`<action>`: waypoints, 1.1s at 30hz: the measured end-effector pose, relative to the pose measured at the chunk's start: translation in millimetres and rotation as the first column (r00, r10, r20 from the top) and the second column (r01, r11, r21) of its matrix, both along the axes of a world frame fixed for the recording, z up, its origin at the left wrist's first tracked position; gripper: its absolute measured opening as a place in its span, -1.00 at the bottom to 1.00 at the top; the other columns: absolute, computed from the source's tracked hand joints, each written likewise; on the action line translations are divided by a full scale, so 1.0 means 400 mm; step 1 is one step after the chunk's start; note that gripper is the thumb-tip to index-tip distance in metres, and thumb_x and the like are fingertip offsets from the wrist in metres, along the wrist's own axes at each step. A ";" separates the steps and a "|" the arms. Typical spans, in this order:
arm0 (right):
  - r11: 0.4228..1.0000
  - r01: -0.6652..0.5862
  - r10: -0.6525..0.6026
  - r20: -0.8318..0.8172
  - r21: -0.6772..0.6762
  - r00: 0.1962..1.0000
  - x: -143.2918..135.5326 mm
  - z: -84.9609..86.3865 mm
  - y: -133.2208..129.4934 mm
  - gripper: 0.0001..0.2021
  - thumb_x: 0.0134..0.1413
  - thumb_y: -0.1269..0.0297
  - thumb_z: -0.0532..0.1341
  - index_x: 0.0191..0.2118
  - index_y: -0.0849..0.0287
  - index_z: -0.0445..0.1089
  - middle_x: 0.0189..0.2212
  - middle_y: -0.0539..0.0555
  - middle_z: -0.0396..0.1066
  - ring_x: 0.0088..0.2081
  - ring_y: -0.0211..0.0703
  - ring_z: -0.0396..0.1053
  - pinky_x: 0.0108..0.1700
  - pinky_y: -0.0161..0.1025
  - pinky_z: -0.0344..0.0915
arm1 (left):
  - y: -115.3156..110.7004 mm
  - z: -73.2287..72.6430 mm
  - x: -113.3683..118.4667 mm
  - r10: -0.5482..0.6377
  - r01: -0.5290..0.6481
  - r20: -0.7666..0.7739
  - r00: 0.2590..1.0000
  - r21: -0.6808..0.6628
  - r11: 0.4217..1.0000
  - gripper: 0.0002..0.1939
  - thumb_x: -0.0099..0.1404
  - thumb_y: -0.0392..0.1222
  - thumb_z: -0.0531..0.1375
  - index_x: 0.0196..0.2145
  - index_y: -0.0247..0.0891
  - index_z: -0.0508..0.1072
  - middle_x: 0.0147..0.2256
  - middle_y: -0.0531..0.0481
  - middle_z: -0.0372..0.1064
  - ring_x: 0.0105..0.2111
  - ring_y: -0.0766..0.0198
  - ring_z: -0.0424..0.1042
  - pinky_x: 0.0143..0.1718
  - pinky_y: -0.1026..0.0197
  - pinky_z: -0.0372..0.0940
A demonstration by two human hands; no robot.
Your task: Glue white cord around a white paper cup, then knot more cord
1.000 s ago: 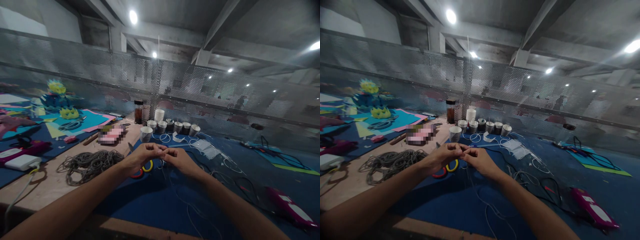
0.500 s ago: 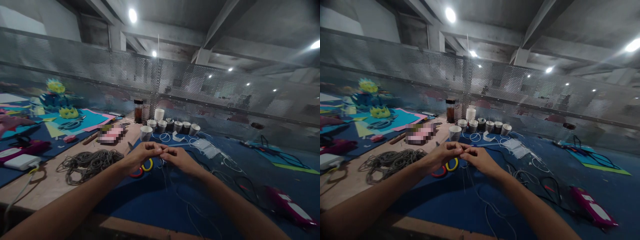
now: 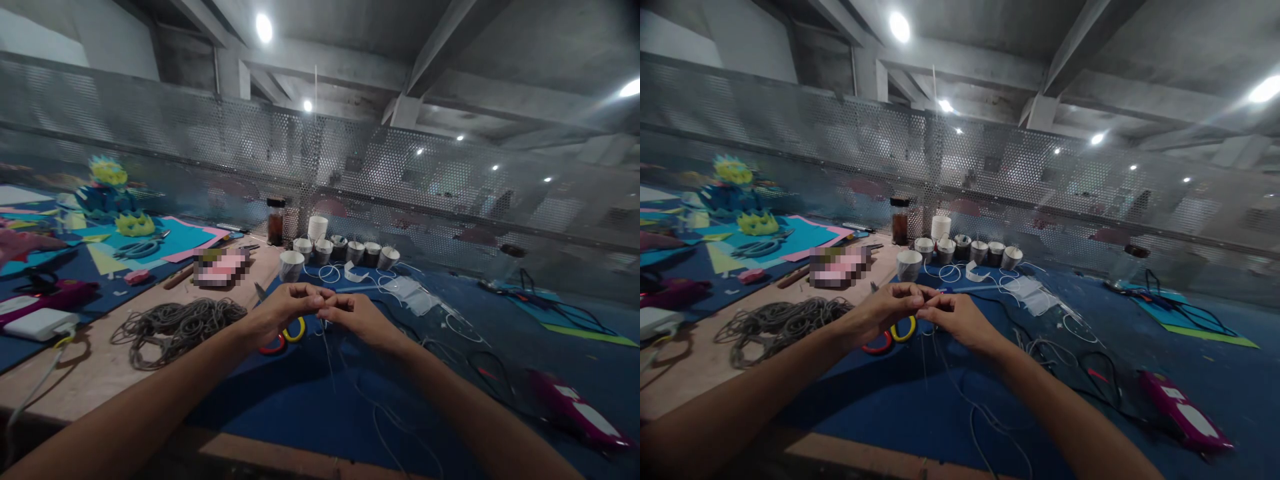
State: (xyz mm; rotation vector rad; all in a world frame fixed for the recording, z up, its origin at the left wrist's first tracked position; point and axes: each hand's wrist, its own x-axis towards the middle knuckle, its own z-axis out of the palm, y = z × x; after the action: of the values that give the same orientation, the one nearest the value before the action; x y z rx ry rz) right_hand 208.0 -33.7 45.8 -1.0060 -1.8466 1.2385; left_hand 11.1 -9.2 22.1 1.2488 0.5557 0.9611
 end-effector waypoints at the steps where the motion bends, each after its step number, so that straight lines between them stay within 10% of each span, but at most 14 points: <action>1: 1.000 0.000 0.000 -0.016 -0.007 1.000 0.000 0.000 0.000 -0.76 0.03 0.09 0.30 -0.42 0.18 0.47 -0.55 -0.05 0.22 -0.49 -0.29 0.06 -0.40 -0.27 -0.01 | -0.002 0.002 0.000 -0.014 0.015 0.015 1.000 -0.008 1.000 -0.90 0.17 -0.19 0.35 -0.37 -0.27 0.57 -0.03 -0.14 0.49 -0.02 0.11 0.43 0.07 0.09 0.21; 33: 0.999 0.021 -0.022 -0.050 -0.032 0.999 -0.008 -0.011 0.000 -0.76 0.03 0.09 0.31 -0.43 0.18 0.48 -0.60 -0.07 0.12 -0.55 -0.33 -0.03 -0.49 -0.28 -0.09 | -0.004 0.005 0.002 0.011 -0.010 0.029 1.000 -0.025 1.000 -0.87 0.16 -0.21 0.36 -0.46 -0.30 0.53 -0.02 -0.15 0.49 -0.02 0.10 0.43 0.05 0.11 0.23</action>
State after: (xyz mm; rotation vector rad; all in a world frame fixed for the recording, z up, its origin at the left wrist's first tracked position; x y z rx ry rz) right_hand 204.6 -33.6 41.5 -1.0006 -1.7786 1.2722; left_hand 12.0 -10.8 24.0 1.2092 0.5504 0.9765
